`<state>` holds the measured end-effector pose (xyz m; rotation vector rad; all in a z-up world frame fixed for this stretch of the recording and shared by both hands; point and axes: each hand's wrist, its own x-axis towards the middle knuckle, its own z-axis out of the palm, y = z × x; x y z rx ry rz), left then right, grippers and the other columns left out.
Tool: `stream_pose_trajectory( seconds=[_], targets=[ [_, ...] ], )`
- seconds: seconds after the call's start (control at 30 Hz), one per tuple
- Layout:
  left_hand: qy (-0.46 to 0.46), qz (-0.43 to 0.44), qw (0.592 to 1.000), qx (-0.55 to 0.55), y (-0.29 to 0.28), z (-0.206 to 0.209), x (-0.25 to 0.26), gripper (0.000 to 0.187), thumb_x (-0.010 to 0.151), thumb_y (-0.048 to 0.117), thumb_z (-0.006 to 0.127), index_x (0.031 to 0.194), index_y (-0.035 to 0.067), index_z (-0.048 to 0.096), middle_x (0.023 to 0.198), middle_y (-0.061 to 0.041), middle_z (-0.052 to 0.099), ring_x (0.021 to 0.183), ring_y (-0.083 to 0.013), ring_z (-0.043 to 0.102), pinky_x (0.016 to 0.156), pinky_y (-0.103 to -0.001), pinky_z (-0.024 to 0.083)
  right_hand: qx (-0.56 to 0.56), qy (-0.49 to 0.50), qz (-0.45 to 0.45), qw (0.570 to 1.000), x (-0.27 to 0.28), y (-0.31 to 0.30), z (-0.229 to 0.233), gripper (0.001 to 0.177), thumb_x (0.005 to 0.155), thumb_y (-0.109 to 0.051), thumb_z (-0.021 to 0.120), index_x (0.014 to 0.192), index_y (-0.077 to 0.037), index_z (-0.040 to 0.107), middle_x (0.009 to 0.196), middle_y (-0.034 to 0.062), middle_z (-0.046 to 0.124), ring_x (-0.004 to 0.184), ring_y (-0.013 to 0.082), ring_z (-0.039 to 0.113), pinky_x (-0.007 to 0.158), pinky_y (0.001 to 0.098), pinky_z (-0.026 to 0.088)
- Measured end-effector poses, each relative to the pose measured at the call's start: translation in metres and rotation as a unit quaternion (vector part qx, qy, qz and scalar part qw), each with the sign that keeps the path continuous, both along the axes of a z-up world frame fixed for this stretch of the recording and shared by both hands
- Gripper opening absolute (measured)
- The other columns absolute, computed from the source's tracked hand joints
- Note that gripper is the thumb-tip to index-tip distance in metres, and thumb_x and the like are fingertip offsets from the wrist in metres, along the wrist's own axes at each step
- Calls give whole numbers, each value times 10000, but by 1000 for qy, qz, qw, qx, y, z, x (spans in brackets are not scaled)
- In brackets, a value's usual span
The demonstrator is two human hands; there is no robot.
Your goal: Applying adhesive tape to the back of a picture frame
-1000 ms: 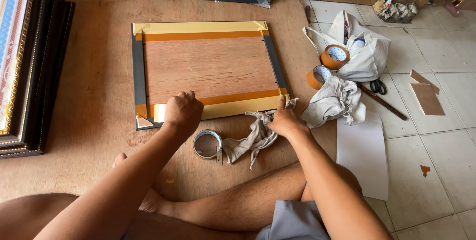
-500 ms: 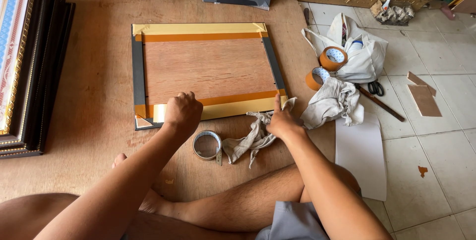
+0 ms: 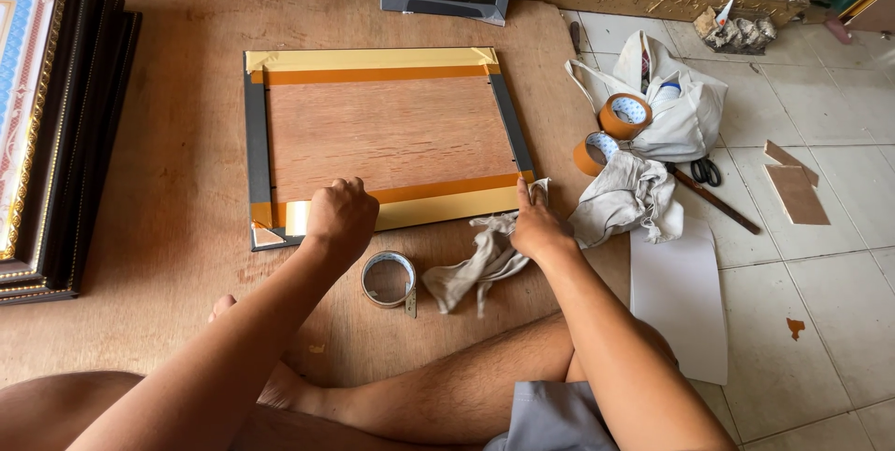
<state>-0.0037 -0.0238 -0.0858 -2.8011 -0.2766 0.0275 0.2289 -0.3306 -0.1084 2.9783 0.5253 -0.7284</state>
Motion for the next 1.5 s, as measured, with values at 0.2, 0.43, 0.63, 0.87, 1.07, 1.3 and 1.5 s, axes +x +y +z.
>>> stream_pose_trajectory(
  seconds=[0.2,0.43,0.63,0.87,1.07,1.3,1.5],
  targets=[
    [-5,-4,1000,4,1,-3,2,169,856,213,741,979,159,843,1009,-71,716,940,-260,712,655,-416,588,-55,-64,32,996,5,15,-5,886,1106,-26,465,1855,-248,46,1858,151,292,1525,500,509,1081,816,453],
    [-2,-2,1000,-1,-1,3,0,160,874,210,725,973,167,844,1001,-59,714,942,-262,713,667,-407,586,-84,-106,77,988,-71,49,81,813,1153,-30,413,1857,-260,78,1771,216,436,1541,464,499,1223,689,402],
    [-6,-3,1000,0,0,0,0,160,867,220,735,973,166,841,995,-64,709,938,-264,711,669,-410,587,-128,-54,88,986,-99,57,87,843,1150,-46,403,1852,-284,2,1847,274,269,1614,505,407,1232,742,347],
    [-6,-2,1000,0,1,2,0,151,878,207,731,971,170,845,998,-62,714,940,-262,716,668,-408,588,-86,-40,20,995,-53,44,46,955,1102,-19,436,1836,-309,-104,1883,288,60,1612,560,384,1235,821,271],
    [-7,-4,1000,0,1,-1,3,150,872,217,734,969,167,837,992,-64,709,936,-264,714,658,-410,585,-49,-37,50,997,-95,57,76,937,1115,44,410,1847,-298,-65,1877,285,116,1638,552,350,1278,755,284],
    [-4,-3,1000,9,1,-2,1,158,870,224,737,977,171,840,998,-58,712,940,-257,711,656,-406,586,-27,-47,53,997,-75,51,74,928,1090,14,431,1847,-244,-39,1847,253,247,1540,535,495,1185,741,424],
    [-2,-2,1000,-1,0,2,0,160,882,222,728,982,166,840,1002,-57,714,945,-256,715,661,-396,588,-18,-77,46,996,-62,51,51,921,1081,29,395,1849,-241,-36,1816,259,309,1498,526,528,1163,718,420]
  ],
)
